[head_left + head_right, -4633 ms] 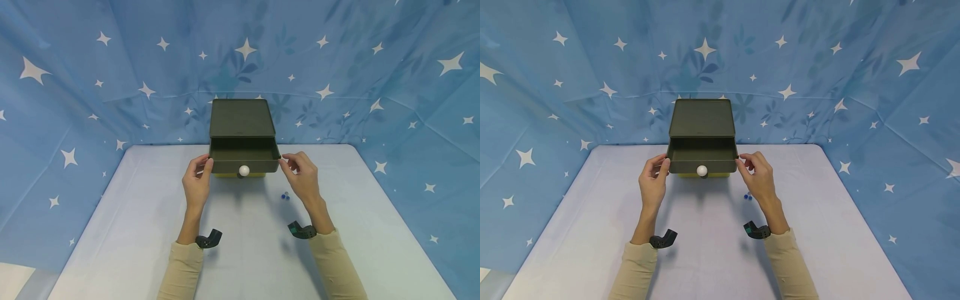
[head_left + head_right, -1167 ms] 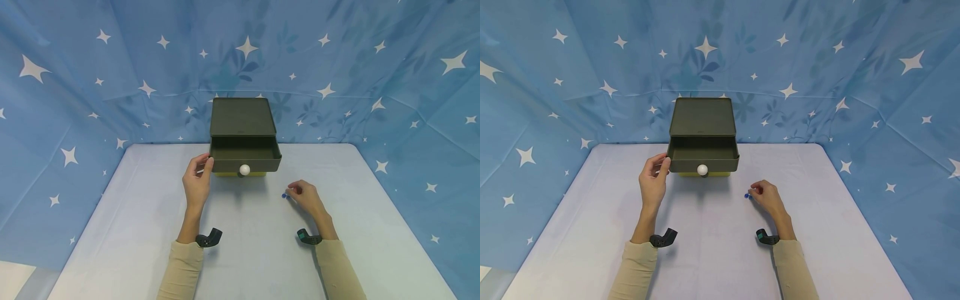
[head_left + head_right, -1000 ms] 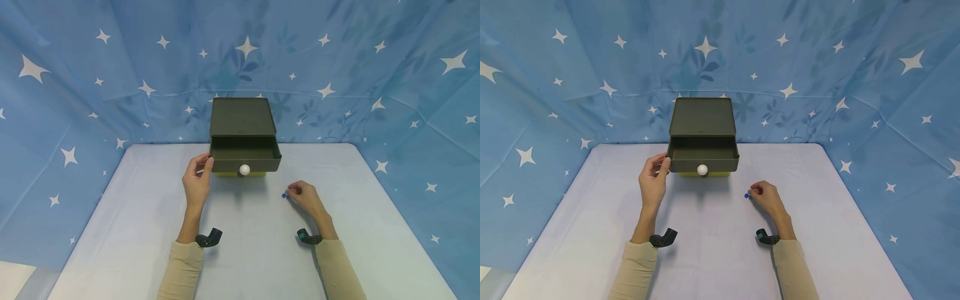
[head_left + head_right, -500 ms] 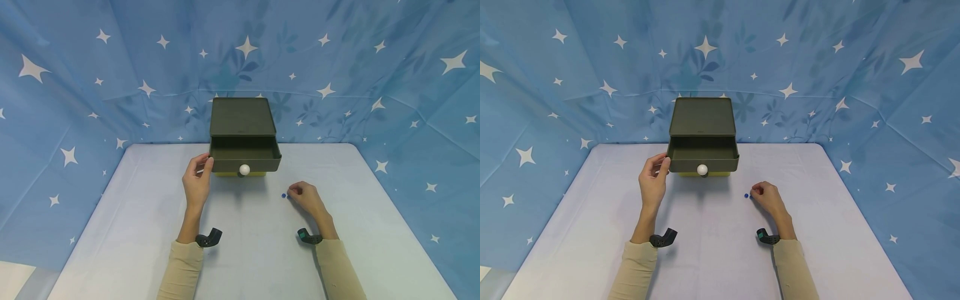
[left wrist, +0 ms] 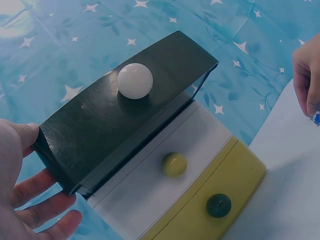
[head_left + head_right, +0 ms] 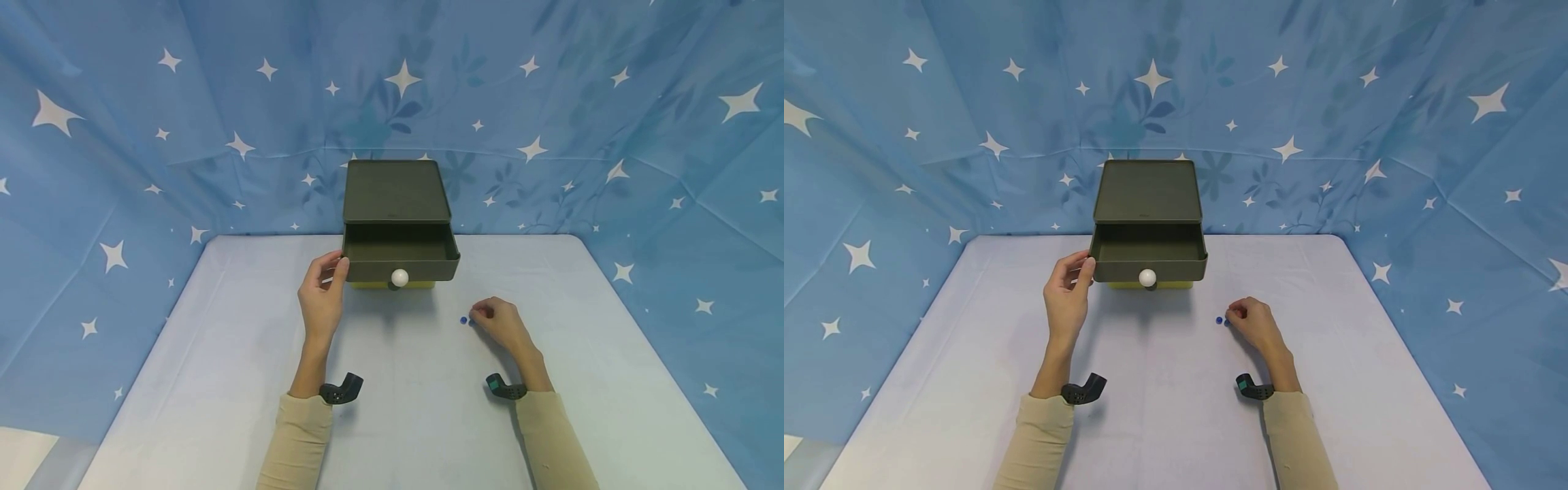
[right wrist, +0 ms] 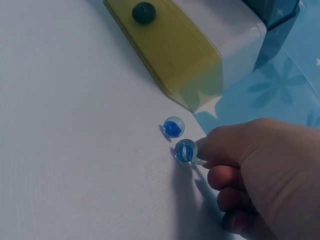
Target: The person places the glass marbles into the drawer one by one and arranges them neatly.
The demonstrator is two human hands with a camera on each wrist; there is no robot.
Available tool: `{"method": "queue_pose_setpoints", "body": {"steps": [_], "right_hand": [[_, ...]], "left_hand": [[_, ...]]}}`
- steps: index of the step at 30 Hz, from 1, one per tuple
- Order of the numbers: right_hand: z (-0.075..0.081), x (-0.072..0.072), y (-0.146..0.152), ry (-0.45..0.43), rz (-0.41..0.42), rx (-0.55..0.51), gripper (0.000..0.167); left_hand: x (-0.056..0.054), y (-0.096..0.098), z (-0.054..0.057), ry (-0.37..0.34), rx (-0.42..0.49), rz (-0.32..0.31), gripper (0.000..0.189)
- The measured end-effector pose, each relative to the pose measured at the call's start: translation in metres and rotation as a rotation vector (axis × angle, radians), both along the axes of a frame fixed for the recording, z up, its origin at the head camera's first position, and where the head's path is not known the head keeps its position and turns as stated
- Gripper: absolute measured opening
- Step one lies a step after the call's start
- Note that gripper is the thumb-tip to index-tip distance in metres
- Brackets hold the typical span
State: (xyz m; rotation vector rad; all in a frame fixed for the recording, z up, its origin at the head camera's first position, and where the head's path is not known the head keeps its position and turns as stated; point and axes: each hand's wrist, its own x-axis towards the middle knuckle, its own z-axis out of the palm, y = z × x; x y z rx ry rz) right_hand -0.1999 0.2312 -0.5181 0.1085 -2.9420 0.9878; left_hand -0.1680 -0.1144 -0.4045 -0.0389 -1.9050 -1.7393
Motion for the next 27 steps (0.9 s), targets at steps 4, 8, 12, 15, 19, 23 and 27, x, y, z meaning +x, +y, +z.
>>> {"method": "queue_pose_setpoints", "body": {"steps": [4,8,12,15,19,23,27], "right_hand": [[0.000,0.000,0.000,0.007,-0.007,-0.003,0.025],[0.001,0.000,-0.001,0.025,-0.010,-0.002,0.023],[0.006,0.002,-0.003,0.038,-0.011,-0.003,0.023],[0.011,0.003,-0.005,0.055,-0.010,-0.006,0.023],[0.017,0.004,-0.008,0.108,-0.003,-0.003,0.022],[0.021,0.004,-0.009,0.171,0.008,0.008,0.021],[0.025,0.005,-0.011,0.209,0.008,0.009,0.020]], "left_hand": [[0.000,0.000,0.000,-0.003,-0.008,0.004,0.027],[0.000,0.000,0.000,-0.003,-0.006,0.001,0.028],[0.000,0.000,-0.001,0.000,0.001,-0.005,0.027],[0.000,0.000,-0.001,0.003,0.002,-0.004,0.027],[0.000,0.000,-0.001,0.003,0.000,-0.002,0.028],[0.001,0.000,0.001,0.000,-0.003,-0.001,0.028],[0.002,0.001,0.002,0.002,-0.003,-0.003,0.027]]}}
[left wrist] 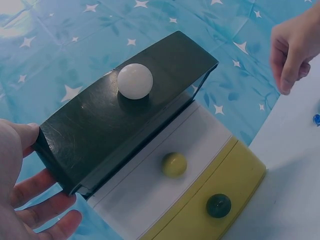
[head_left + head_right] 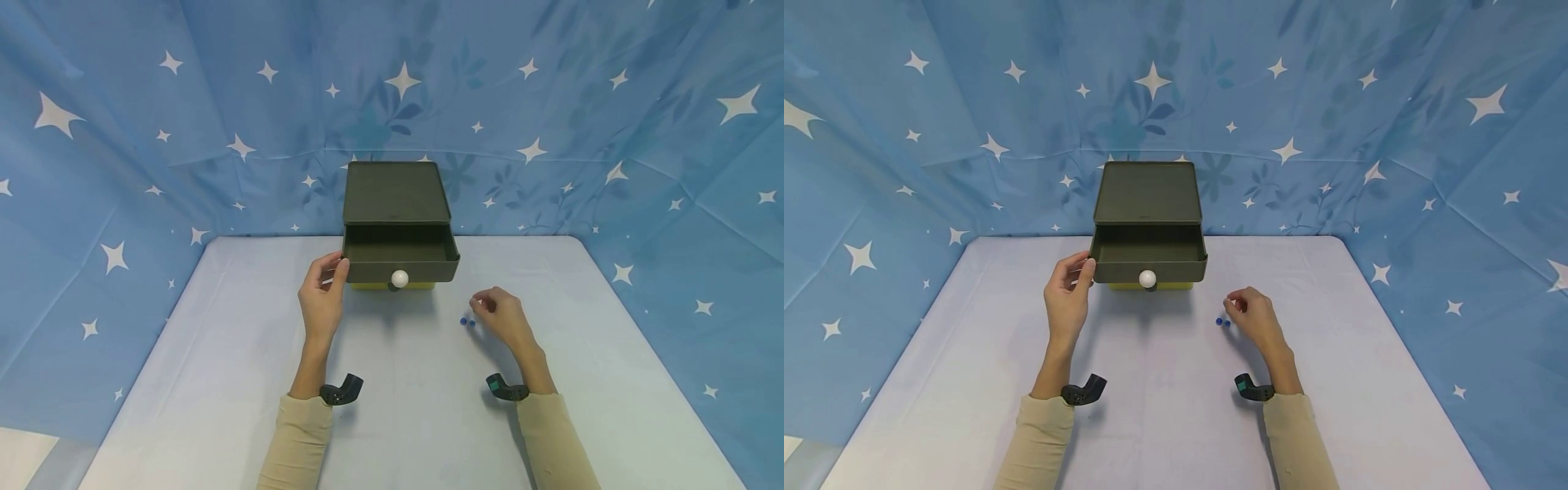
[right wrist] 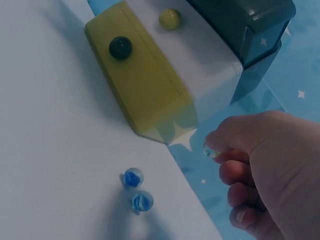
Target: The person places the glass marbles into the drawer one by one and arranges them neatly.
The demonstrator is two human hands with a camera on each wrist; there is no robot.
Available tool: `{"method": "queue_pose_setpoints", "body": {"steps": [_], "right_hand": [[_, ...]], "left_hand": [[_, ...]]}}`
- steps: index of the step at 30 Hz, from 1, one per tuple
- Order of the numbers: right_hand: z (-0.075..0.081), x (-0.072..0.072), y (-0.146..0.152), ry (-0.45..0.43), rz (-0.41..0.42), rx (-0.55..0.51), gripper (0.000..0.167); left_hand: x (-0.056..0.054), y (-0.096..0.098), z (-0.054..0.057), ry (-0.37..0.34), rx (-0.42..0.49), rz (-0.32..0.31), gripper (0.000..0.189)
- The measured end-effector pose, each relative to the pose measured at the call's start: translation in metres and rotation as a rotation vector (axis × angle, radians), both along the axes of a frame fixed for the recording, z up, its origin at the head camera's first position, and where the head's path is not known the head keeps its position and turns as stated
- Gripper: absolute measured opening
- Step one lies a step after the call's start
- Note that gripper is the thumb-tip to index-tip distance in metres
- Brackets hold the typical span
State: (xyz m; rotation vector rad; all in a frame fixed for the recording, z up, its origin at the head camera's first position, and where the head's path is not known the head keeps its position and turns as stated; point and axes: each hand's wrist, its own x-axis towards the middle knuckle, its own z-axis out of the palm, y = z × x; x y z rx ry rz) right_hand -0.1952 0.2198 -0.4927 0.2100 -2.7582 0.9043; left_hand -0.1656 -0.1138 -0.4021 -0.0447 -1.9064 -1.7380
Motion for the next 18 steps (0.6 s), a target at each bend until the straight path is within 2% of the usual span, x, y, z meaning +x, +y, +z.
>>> {"method": "queue_pose_setpoints", "body": {"steps": [8,18], "right_hand": [[0.014,0.006,-0.007,0.037,-0.009,-0.019,0.019],[0.028,0.010,-0.012,0.129,0.002,-0.032,0.017]], "left_hand": [[0.000,0.000,0.000,-0.012,0.008,0.001,0.028],[0.000,0.001,0.000,-0.014,0.005,0.007,0.027]]}}
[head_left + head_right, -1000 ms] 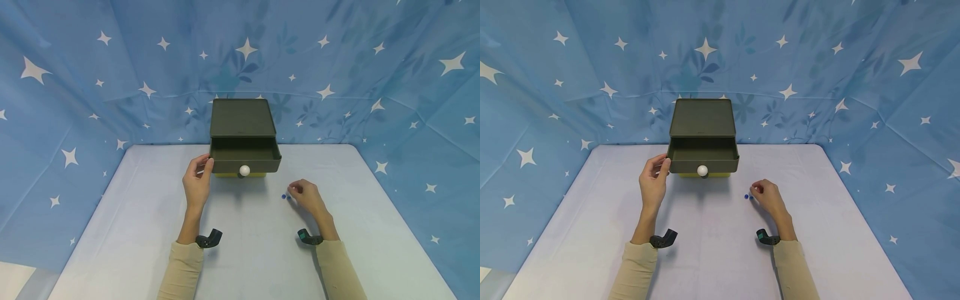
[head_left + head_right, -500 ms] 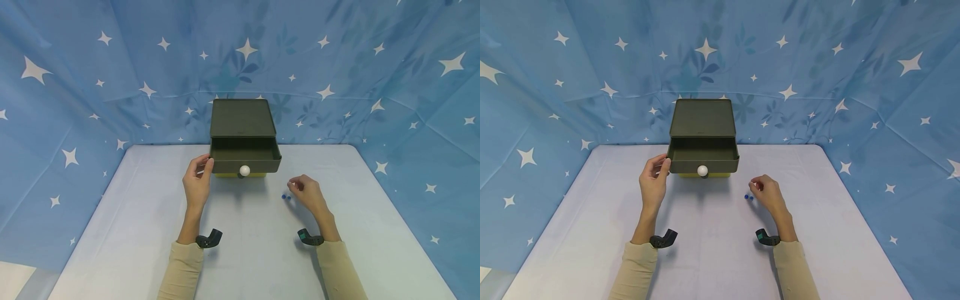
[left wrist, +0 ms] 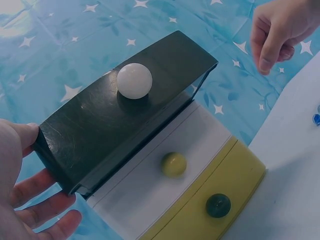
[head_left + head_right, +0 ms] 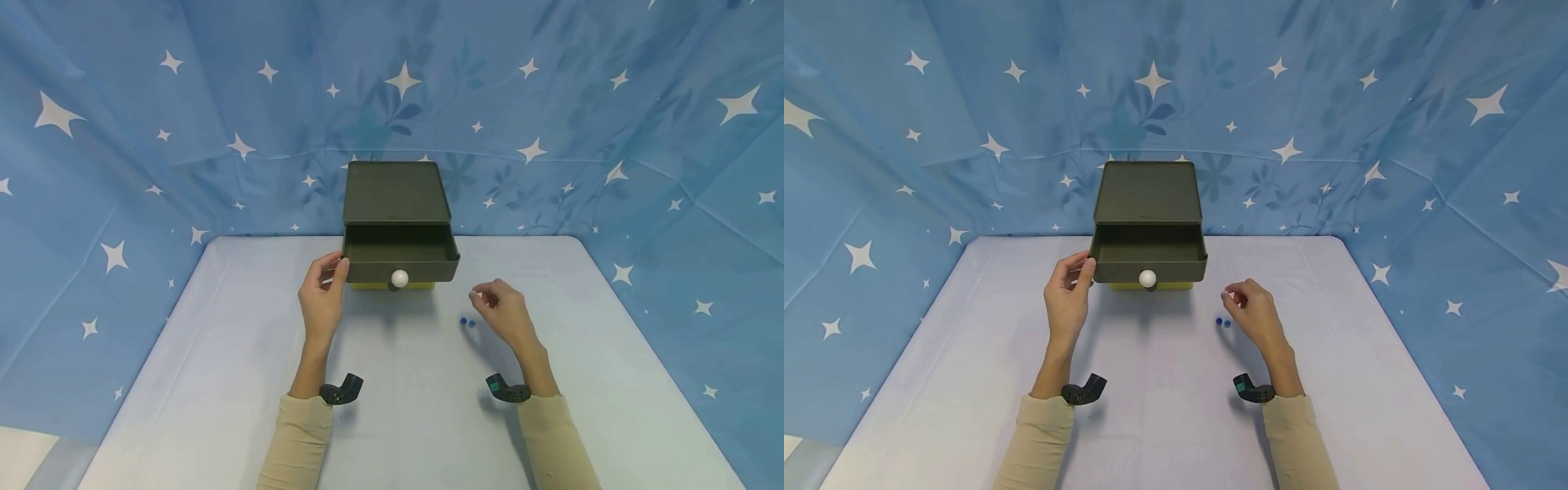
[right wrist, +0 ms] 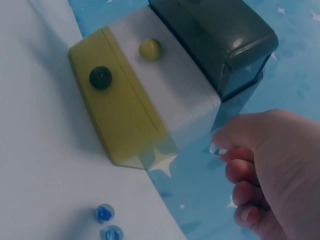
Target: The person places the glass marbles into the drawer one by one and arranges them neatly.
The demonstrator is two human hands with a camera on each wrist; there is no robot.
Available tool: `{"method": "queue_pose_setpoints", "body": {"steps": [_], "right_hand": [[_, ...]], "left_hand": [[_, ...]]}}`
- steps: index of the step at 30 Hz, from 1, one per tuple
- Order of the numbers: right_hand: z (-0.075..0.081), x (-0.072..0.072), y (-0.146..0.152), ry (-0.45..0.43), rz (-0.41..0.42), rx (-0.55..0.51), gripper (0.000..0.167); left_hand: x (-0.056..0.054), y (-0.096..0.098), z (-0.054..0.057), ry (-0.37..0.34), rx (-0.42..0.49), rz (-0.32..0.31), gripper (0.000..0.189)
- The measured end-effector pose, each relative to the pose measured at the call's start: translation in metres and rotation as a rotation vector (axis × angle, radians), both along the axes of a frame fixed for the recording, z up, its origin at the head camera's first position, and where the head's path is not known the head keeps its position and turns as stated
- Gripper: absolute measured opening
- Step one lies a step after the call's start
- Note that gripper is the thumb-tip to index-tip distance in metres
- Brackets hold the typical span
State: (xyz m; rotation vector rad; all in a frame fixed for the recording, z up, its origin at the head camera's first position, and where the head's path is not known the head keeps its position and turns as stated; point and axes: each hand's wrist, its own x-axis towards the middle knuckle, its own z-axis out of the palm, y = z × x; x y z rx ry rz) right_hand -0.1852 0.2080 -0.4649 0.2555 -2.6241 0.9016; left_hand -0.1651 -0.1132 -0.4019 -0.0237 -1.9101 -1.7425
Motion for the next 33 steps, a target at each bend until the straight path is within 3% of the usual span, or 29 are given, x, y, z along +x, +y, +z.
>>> {"method": "queue_pose_setpoints", "body": {"steps": [20,33], "right_hand": [[0.024,0.007,-0.010,0.272,0.036,-0.045,0.010],[0.035,0.008,-0.018,0.357,0.036,-0.112,0.012]], "left_hand": [[-0.001,-0.001,-0.002,0.011,0.001,-0.008,0.027],[-0.001,-0.001,-0.002,0.021,-0.007,-0.011,0.027]]}}
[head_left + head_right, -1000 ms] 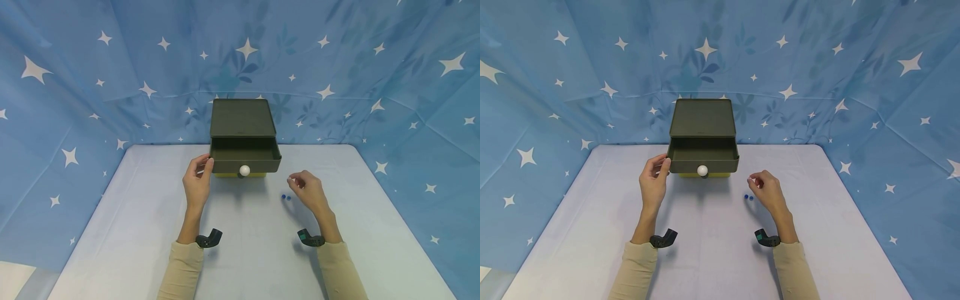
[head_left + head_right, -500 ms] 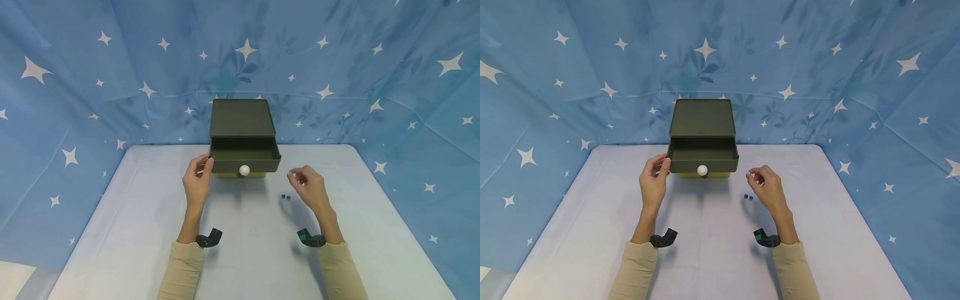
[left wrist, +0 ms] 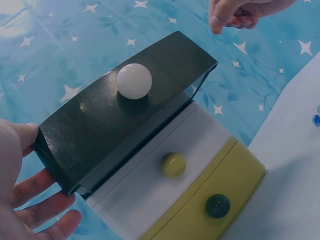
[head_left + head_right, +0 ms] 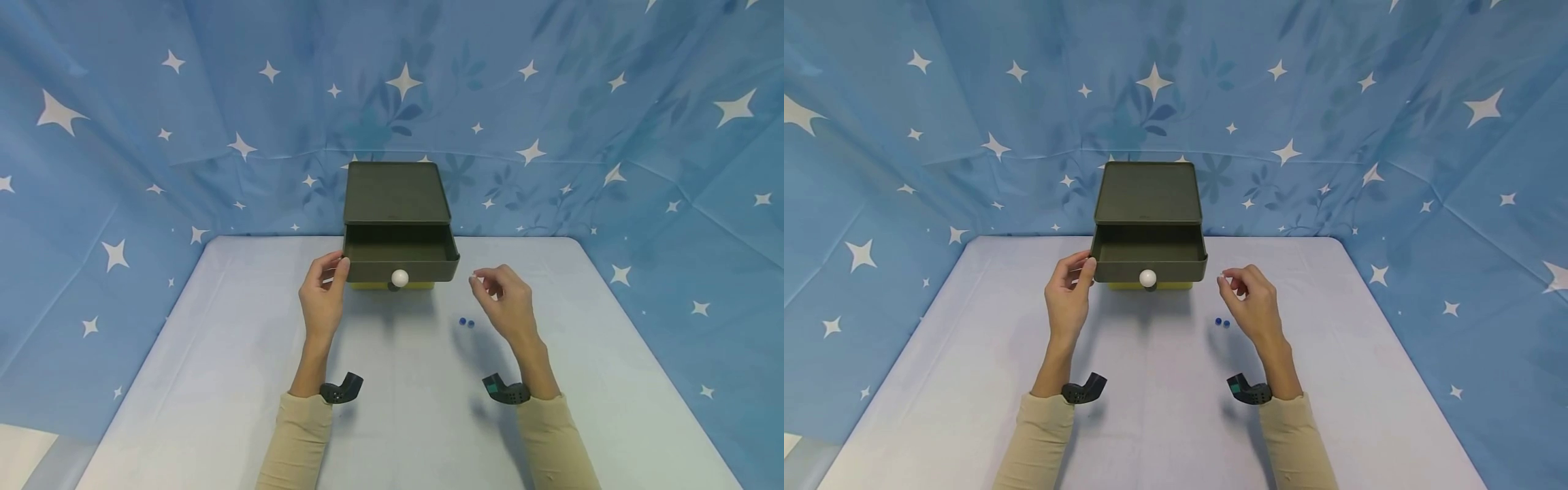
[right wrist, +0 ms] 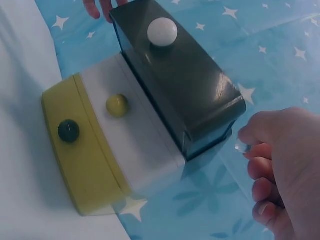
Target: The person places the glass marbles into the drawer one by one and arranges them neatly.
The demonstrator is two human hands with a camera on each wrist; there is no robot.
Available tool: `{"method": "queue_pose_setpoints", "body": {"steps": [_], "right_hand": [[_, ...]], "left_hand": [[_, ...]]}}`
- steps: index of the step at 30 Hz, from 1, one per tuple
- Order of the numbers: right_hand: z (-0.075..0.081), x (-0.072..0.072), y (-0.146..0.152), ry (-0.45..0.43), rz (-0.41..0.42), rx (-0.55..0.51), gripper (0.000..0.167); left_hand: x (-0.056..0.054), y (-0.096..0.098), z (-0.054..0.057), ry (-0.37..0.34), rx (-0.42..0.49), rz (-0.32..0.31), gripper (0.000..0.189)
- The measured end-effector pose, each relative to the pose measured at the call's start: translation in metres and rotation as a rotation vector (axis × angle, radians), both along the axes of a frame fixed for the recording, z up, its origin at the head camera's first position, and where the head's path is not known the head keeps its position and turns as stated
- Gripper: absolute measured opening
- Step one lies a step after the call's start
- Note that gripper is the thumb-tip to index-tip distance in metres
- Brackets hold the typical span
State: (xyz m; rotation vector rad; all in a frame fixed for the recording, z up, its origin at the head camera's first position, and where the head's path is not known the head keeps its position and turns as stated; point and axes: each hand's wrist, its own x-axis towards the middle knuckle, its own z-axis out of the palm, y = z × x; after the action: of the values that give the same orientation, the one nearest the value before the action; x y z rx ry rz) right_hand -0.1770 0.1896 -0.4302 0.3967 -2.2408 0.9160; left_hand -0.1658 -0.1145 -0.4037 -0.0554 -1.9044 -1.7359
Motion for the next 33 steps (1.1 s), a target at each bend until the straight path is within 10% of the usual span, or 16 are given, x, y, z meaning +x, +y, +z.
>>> {"method": "queue_pose_setpoints", "body": {"steps": [11,28,33], "right_hand": [[0.020,-0.006,-0.019,0.164,0.037,-0.093,0.013],[0.020,-0.023,-0.033,0.166,0.099,-0.062,0.012],[0.020,-0.024,-0.033,0.155,0.089,-0.060,0.014]], "left_hand": [[-0.001,-0.001,0.001,-0.003,0.001,0.005,0.027],[-0.001,0.000,-0.002,-0.022,0.015,-0.007,0.028],[-0.013,-0.005,-0.020,0.007,0.007,-0.007,0.028]]}}
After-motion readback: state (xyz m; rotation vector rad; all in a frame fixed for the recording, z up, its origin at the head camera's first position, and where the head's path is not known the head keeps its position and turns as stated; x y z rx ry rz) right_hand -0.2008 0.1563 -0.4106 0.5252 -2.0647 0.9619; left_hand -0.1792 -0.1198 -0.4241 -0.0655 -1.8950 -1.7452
